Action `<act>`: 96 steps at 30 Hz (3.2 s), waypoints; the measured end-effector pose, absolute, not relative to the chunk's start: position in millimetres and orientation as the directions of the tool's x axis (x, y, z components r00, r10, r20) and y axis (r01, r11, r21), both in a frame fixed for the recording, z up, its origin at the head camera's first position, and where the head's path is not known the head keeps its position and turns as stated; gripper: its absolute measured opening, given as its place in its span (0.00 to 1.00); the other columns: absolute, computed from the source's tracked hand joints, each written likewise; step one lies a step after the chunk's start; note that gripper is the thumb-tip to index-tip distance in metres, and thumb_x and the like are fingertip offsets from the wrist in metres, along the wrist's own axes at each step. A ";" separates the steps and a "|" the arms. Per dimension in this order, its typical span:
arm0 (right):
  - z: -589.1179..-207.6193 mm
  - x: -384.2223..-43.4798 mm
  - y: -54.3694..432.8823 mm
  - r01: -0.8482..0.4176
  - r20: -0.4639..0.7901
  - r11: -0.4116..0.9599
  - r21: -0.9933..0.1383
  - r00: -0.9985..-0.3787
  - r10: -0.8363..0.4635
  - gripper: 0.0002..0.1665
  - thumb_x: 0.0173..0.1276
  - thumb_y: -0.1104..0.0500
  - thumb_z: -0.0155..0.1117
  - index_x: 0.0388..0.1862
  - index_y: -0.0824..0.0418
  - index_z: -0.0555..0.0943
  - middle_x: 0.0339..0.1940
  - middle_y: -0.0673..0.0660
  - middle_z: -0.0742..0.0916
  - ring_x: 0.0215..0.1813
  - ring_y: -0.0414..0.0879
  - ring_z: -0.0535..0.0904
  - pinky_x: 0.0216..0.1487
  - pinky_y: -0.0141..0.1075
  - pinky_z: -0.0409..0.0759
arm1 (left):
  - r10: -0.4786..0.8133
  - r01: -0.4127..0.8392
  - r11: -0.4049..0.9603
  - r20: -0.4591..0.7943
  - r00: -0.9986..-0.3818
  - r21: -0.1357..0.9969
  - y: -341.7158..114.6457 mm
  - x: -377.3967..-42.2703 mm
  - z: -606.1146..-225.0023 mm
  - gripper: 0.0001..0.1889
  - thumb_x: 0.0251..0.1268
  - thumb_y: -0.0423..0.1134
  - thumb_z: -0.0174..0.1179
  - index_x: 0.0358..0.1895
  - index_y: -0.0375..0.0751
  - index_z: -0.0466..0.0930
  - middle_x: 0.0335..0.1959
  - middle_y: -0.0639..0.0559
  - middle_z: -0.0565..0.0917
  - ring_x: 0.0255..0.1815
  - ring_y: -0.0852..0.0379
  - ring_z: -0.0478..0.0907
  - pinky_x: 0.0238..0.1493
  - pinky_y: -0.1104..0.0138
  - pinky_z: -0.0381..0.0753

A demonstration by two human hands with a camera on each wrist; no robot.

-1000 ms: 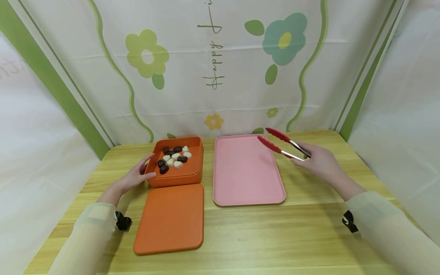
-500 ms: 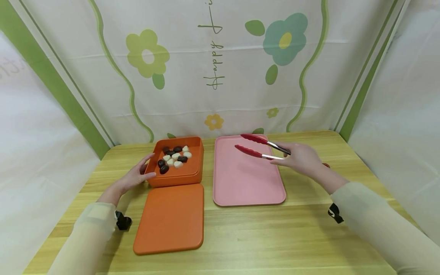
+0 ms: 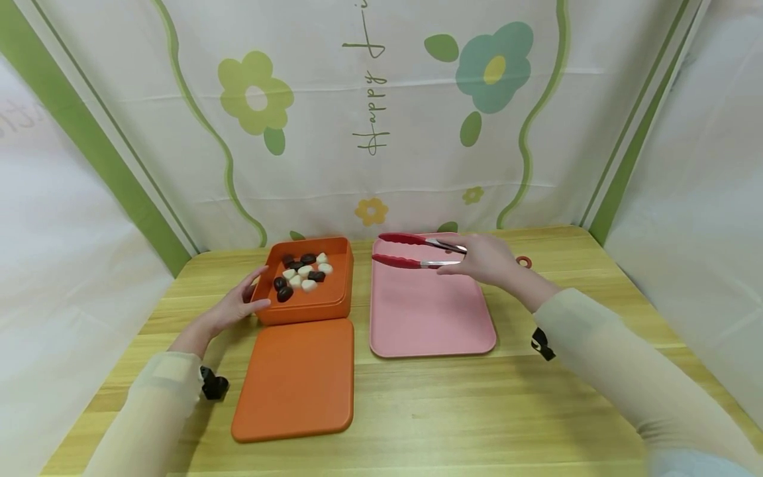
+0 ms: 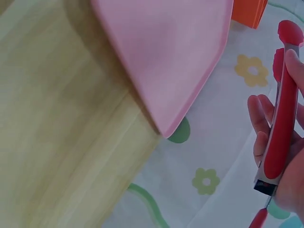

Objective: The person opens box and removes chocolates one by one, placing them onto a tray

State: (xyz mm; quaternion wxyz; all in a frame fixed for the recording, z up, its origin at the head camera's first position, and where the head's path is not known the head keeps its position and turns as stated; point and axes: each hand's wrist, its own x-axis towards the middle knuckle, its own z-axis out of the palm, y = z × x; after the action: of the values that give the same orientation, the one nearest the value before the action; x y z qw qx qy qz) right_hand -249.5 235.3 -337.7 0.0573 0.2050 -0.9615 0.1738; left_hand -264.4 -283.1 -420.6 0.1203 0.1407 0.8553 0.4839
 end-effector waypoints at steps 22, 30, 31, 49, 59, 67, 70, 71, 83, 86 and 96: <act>-319.0 -285.6 176.0 -0.560 0.115 0.740 -0.372 -0.819 -0.561 0.31 0.55 0.48 0.77 0.56 0.57 0.78 0.43 0.53 0.86 0.39 0.47 0.78 0.41 0.43 0.75 | 0.351 0.130 0.507 -0.066 -0.934 0.852 -283.9 -264.6 -421.1 0.44 0.70 0.38 0.60 0.79 0.43 0.40 0.69 0.22 0.58 0.67 0.30 0.61 0.65 0.41 0.58; -309.3 -297.5 153.6 -0.621 0.124 0.672 -0.404 -0.765 -0.632 0.30 0.57 0.51 0.76 0.56 0.59 0.79 0.45 0.53 0.86 0.44 0.48 0.78 0.47 0.45 0.76 | 0.355 0.130 0.516 -0.073 -0.932 0.847 -282.5 -265.0 -419.9 0.44 0.70 0.38 0.60 0.79 0.46 0.40 0.69 0.24 0.60 0.67 0.31 0.62 0.65 0.41 0.59; -308.3 -298.8 150.3 -0.629 0.126 0.666 -0.401 -0.758 -0.640 0.29 0.57 0.51 0.76 0.56 0.59 0.79 0.45 0.52 0.86 0.45 0.48 0.78 0.48 0.45 0.76 | 0.357 0.133 0.516 -0.071 -0.932 0.846 -282.9 -265.7 -420.5 0.44 0.70 0.38 0.60 0.79 0.46 0.40 0.69 0.24 0.60 0.67 0.31 0.62 0.65 0.41 0.59; -316.9 -308.8 87.7 -0.675 0.048 0.659 -0.331 -0.710 -0.703 0.30 0.60 0.54 0.73 0.60 0.61 0.78 0.52 0.55 0.84 0.47 0.51 0.77 0.52 0.44 0.75 | 0.353 0.144 0.526 -0.061 -0.934 0.838 -286.2 -269.3 -423.1 0.43 0.70 0.39 0.60 0.79 0.45 0.41 0.70 0.24 0.58 0.69 0.31 0.58 0.67 0.41 0.54; -318.9 -307.2 66.9 -0.687 0.006 0.713 -0.144 -0.721 -0.693 0.30 0.59 0.47 0.73 0.59 0.56 0.80 0.51 0.53 0.85 0.45 0.50 0.78 0.47 0.44 0.76 | 0.349 0.144 0.547 -0.069 -0.935 0.825 -284.5 -269.3 -422.4 0.42 0.70 0.39 0.59 0.79 0.46 0.41 0.71 0.25 0.57 0.70 0.31 0.57 0.67 0.41 0.54; -321.8 -307.5 58.9 -0.681 -0.042 0.729 -0.076 -0.728 -0.684 0.27 0.59 0.46 0.72 0.56 0.52 0.83 0.44 0.49 0.86 0.40 0.48 0.77 0.42 0.41 0.75 | 0.349 0.137 0.531 -0.069 -0.935 0.836 -283.0 -268.4 -420.7 0.42 0.70 0.37 0.59 0.79 0.46 0.42 0.71 0.25 0.57 0.70 0.31 0.57 0.67 0.41 0.54; -322.8 -308.0 56.6 -0.685 -0.044 0.727 -0.052 -0.725 -0.687 0.26 0.58 0.45 0.72 0.55 0.51 0.84 0.41 0.48 0.86 0.37 0.47 0.76 0.38 0.40 0.74 | 0.351 0.133 0.521 -0.070 -0.934 0.843 -283.3 -267.8 -420.0 0.42 0.70 0.37 0.59 0.79 0.46 0.42 0.71 0.25 0.57 0.70 0.31 0.57 0.67 0.41 0.54; -323.3 -308.4 55.8 -0.687 -0.042 0.725 -0.049 -0.724 -0.688 0.26 0.58 0.46 0.72 0.55 0.52 0.84 0.40 0.48 0.86 0.36 0.46 0.76 0.38 0.39 0.74 | 0.350 0.129 0.519 -0.072 -0.934 0.845 -283.2 -267.5 -419.6 0.42 0.70 0.37 0.59 0.79 0.46 0.42 0.71 0.25 0.57 0.69 0.31 0.58 0.67 0.41 0.54; -325.4 -305.8 50.7 -0.703 -0.060 0.708 -0.074 -0.705 -0.707 0.25 0.58 0.47 0.73 0.53 0.54 0.85 0.39 0.50 0.85 0.40 0.47 0.76 0.43 0.40 0.74 | 0.363 0.150 0.514 -0.055 -0.930 0.845 -283.7 -266.8 -420.1 0.43 0.70 0.38 0.60 0.79 0.43 0.41 0.70 0.23 0.58 0.68 0.31 0.60 0.66 0.40 0.57; -324.8 -305.8 49.7 -0.701 -0.063 0.710 -0.076 -0.707 -0.705 0.23 0.59 0.47 0.72 0.52 0.53 0.85 0.38 0.50 0.85 0.39 0.46 0.76 0.41 0.40 0.74 | 0.362 0.151 0.514 -0.054 -0.931 0.844 -284.2 -267.0 -421.0 0.43 0.70 0.38 0.60 0.79 0.43 0.41 0.70 0.24 0.58 0.68 0.31 0.60 0.66 0.41 0.57; -326.4 -306.0 50.5 -0.731 -0.050 0.678 -0.079 -0.676 -0.735 0.17 0.60 0.49 0.73 0.45 0.55 0.87 0.30 0.47 0.83 0.35 0.46 0.76 0.40 0.39 0.75 | 0.358 0.138 0.509 -0.063 -0.932 0.850 -282.3 -267.5 -420.1 0.43 0.70 0.37 0.60 0.79 0.43 0.41 0.71 0.24 0.57 0.69 0.30 0.58 0.66 0.40 0.56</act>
State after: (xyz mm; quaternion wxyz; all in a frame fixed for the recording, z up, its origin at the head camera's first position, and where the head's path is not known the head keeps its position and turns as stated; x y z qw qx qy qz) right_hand -306.0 50.5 -326.4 -0.0388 0.4003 -0.9152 0.0260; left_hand -267.5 -282.3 -420.1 0.1161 0.1440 0.8607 0.4744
